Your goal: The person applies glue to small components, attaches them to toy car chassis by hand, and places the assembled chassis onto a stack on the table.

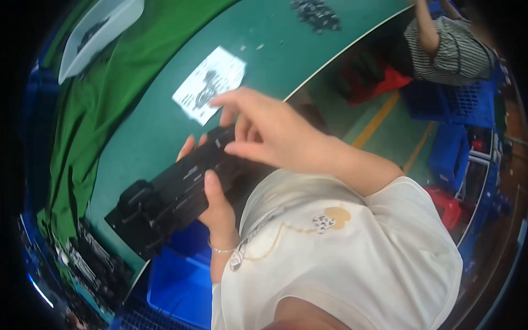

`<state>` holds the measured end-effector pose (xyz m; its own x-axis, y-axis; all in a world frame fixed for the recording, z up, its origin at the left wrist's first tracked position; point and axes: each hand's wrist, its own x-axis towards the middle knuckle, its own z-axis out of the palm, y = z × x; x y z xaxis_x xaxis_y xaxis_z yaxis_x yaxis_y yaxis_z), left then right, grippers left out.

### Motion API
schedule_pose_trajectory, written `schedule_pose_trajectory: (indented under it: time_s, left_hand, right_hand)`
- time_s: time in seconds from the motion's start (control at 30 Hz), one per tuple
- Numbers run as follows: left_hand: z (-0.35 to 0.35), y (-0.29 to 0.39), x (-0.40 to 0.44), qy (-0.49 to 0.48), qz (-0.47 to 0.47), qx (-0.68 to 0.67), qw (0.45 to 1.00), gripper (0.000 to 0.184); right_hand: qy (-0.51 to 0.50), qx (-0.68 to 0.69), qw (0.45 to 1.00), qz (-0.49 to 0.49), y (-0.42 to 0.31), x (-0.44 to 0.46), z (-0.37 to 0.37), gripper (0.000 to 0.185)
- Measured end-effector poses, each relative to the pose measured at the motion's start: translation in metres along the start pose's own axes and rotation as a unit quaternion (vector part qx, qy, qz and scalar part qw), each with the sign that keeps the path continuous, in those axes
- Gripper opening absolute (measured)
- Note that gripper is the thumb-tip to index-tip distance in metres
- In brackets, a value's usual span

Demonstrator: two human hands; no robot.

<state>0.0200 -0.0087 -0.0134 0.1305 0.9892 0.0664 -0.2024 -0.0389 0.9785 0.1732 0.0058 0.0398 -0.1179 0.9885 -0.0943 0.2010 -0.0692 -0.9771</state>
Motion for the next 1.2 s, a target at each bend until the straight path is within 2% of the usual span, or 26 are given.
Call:
schedule_pose_trajectory:
  time_s: [0.03, 0.1, 0.17, 0.23, 0.43, 0.53, 0.67, 0.77, 0.87, 0.97, 1.13, 1.17, 1.2]
  left_hand:
    - [-0.001, -0.001, 0.0, 0.0, 0.007, 0.03, 1.0, 0.049]
    - [0.002, -0.001, 0.001, 0.014, 0.017, 0.011, 1.0, 0.048]
    - [0.002, -0.001, 0.0, 0.022, 0.016, 0.006, 1.0, 0.051]
    - [0.001, -0.001, 0.0, 0.022, 0.006, 0.009, 1.0, 0.057]
    - [0.003, 0.002, 0.001, 0.041, -0.007, -0.018, 0.999, 0.057]
    - [0.003, 0.002, 0.001, 0.04, -0.011, -0.022, 0.999, 0.058]
    - [0.002, 0.004, 0.001, 0.037, -0.021, -0.021, 0.999, 0.057]
    - [0.002, 0.004, 0.001, 0.032, -0.019, -0.018, 0.999, 0.056]
    - [0.002, 0.005, 0.002, 0.032, -0.017, -0.013, 0.999, 0.055]
    - [0.002, 0.006, 0.002, 0.031, -0.013, -0.013, 0.999, 0.054]
    - [0.002, 0.003, 0.002, 0.032, -0.009, -0.027, 0.999, 0.052]
    - [0.0, 0.003, 0.002, 0.019, -0.01, -0.034, 0.999, 0.05]
    - [-0.002, 0.003, 0.002, 0.006, -0.01, -0.039, 0.999, 0.048]
  right_hand:
    - [0.059, -0.016, 0.998, -0.028, 0.004, 0.003, -0.014, 0.041]
    - [0.162, -0.198, 0.962, -0.097, 0.011, 0.017, -0.061, 0.029]
    - [0.252, -0.229, 0.937, -0.076, 0.034, 0.036, -0.115, 0.017]
    - [0.275, -0.296, 0.913, -0.056, 0.041, 0.054, -0.151, 0.014]
    - [0.202, -0.48, 0.85, -0.077, 0.058, 0.1, -0.17, 0.012]
    - [0.168, -0.503, 0.848, -0.007, 0.049, 0.103, -0.171, 0.011]
    - [0.192, -0.485, 0.848, -0.097, 0.056, 0.101, -0.172, 0.011]
    - [0.204, -0.464, 0.86, -0.056, 0.046, 0.096, -0.162, 0.011]
    - [0.189, -0.494, 0.844, -0.089, 0.048, 0.098, -0.165, 0.011]
    - [0.168, -0.573, 0.794, -0.116, 0.033, 0.098, -0.159, 0.012]
    - [0.231, -0.584, 0.765, -0.143, 0.039, 0.1, -0.15, 0.012]
    - [0.243, -0.579, 0.762, -0.156, 0.036, 0.098, -0.143, 0.012]
    - [0.252, -0.531, 0.795, -0.149, 0.028, 0.094, -0.134, 0.012]
